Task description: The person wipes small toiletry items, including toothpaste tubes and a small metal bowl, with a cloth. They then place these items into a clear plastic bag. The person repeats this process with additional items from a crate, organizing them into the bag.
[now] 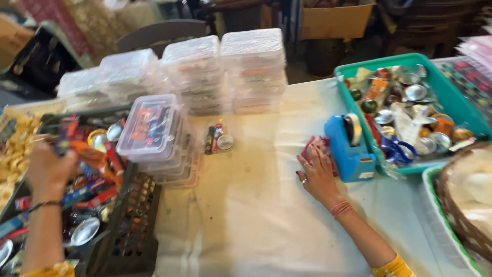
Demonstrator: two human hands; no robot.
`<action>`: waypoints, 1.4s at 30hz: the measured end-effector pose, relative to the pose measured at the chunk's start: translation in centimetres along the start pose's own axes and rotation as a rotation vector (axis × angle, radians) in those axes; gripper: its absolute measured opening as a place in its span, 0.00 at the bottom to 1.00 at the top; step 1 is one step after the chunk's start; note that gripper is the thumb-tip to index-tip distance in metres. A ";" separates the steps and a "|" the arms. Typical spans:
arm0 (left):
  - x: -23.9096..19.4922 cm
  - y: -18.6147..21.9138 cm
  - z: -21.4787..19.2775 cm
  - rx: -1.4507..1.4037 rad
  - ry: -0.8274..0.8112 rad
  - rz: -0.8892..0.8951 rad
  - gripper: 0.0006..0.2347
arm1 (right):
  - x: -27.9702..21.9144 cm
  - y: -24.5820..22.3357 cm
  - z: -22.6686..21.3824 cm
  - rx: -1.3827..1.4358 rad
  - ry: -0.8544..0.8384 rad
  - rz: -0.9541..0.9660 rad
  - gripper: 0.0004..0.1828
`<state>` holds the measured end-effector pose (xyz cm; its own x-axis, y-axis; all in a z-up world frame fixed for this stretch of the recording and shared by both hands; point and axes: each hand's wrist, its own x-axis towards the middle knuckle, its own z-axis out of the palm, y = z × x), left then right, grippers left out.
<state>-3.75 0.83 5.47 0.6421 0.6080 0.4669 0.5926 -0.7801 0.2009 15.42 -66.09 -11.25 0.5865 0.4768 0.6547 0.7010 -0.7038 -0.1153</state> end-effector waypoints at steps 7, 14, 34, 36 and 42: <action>-0.3 15.5 -5.3 -0.783 0.020 0.388 0.08 | -4.9 3.2 0.2 0.038 -0.148 0.074 0.26; -24.7 36.3 -4.8 -1.062 -0.075 0.430 0.16 | -2.7 0.3 2.8 -0.176 -0.109 0.296 0.16; -31.3 37.9 16.9 -0.993 -0.187 -0.064 0.17 | -1.3 1.7 0.7 0.491 0.097 0.543 0.19; -30.9 38.5 14.4 -0.919 -0.096 -0.016 0.22 | -0.8 1.0 0.4 0.545 0.083 0.636 0.20; -32.0 40.6 13.0 -0.676 0.065 0.164 0.29 | -2.6 2.3 2.8 0.663 0.055 0.756 0.15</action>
<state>6.07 -48.41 -12.49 0.6545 0.4812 0.5831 0.0442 -0.7943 0.6059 16.64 -67.42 -15.30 0.9629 -0.0107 0.2696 0.2469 -0.3685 -0.8962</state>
